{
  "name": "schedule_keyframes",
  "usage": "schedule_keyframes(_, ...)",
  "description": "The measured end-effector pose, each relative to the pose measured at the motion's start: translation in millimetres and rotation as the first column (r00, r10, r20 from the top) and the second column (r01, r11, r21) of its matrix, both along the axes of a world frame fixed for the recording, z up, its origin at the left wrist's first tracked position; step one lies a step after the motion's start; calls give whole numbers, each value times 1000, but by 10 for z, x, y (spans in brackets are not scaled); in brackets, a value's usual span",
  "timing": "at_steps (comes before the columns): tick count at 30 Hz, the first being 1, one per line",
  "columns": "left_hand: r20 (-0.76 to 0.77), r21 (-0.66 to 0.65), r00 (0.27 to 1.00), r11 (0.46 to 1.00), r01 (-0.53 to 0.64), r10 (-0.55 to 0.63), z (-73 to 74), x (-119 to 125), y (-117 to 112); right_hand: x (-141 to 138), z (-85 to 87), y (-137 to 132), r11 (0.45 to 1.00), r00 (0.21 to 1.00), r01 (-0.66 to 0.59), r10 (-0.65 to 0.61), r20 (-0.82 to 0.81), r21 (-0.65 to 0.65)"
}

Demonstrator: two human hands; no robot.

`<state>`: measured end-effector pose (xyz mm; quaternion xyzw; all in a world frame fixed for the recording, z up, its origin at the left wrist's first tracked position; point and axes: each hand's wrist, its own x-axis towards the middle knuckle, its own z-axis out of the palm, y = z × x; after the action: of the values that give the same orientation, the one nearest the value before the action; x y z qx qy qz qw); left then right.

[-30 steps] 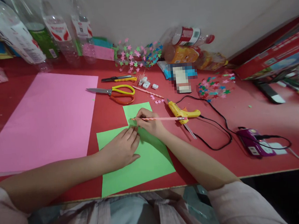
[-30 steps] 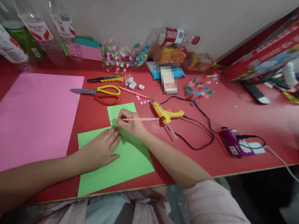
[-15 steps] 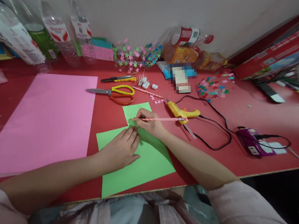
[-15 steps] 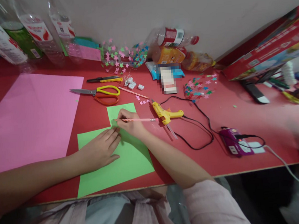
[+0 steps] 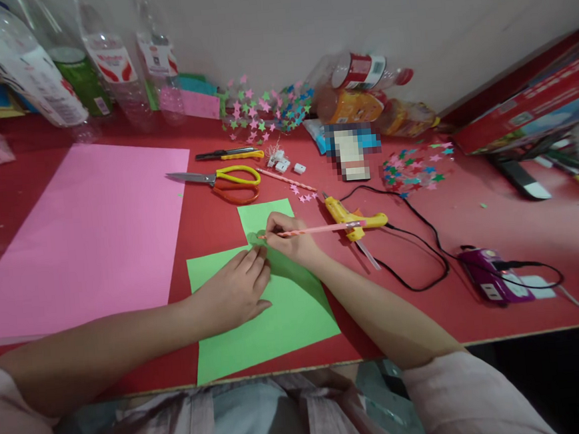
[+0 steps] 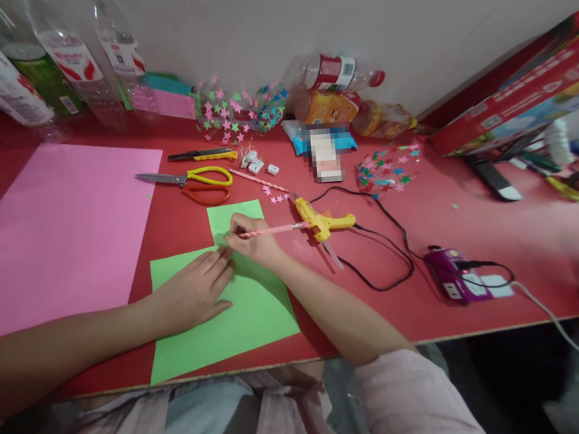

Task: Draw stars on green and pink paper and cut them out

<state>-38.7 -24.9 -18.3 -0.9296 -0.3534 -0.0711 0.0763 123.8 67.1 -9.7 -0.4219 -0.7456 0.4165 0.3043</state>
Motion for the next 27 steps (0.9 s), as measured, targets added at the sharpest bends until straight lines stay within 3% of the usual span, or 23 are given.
schedule_keyframes(27, 28, -20, 1000, 1000, 9, -9, -18, -4, 7, -24, -10, -43, 999, 1000, -28, 28, -13, -43)
